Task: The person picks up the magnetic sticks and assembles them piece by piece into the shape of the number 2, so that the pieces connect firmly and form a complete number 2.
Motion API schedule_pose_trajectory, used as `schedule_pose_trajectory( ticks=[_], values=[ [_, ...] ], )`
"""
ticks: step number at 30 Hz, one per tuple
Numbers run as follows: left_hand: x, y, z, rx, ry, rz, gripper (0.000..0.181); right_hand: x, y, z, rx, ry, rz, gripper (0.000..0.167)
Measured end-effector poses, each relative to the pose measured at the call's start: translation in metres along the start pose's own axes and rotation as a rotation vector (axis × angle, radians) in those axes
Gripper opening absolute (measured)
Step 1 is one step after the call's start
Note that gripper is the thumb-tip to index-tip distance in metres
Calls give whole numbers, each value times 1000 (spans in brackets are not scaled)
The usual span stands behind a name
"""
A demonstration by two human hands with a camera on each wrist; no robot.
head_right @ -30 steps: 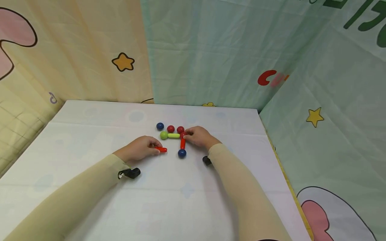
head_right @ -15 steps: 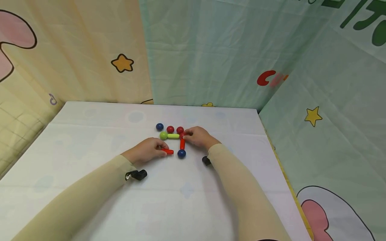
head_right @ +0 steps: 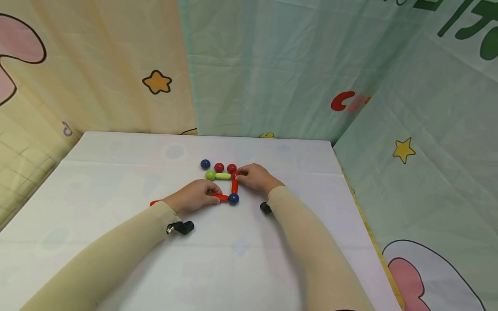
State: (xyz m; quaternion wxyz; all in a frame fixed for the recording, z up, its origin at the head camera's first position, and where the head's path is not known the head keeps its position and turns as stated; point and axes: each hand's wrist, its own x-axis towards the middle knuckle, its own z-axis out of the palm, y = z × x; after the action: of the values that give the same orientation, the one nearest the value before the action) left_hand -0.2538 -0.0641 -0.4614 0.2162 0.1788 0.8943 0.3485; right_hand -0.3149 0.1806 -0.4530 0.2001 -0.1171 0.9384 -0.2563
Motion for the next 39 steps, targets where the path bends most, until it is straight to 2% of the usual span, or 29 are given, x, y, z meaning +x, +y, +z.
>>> schedule_pose_trajectory(
  ticks=[39],
  values=[
    [-1,-1,5,10,13,0,16,-2,-2,0,16,-1,21,42]
  ],
)
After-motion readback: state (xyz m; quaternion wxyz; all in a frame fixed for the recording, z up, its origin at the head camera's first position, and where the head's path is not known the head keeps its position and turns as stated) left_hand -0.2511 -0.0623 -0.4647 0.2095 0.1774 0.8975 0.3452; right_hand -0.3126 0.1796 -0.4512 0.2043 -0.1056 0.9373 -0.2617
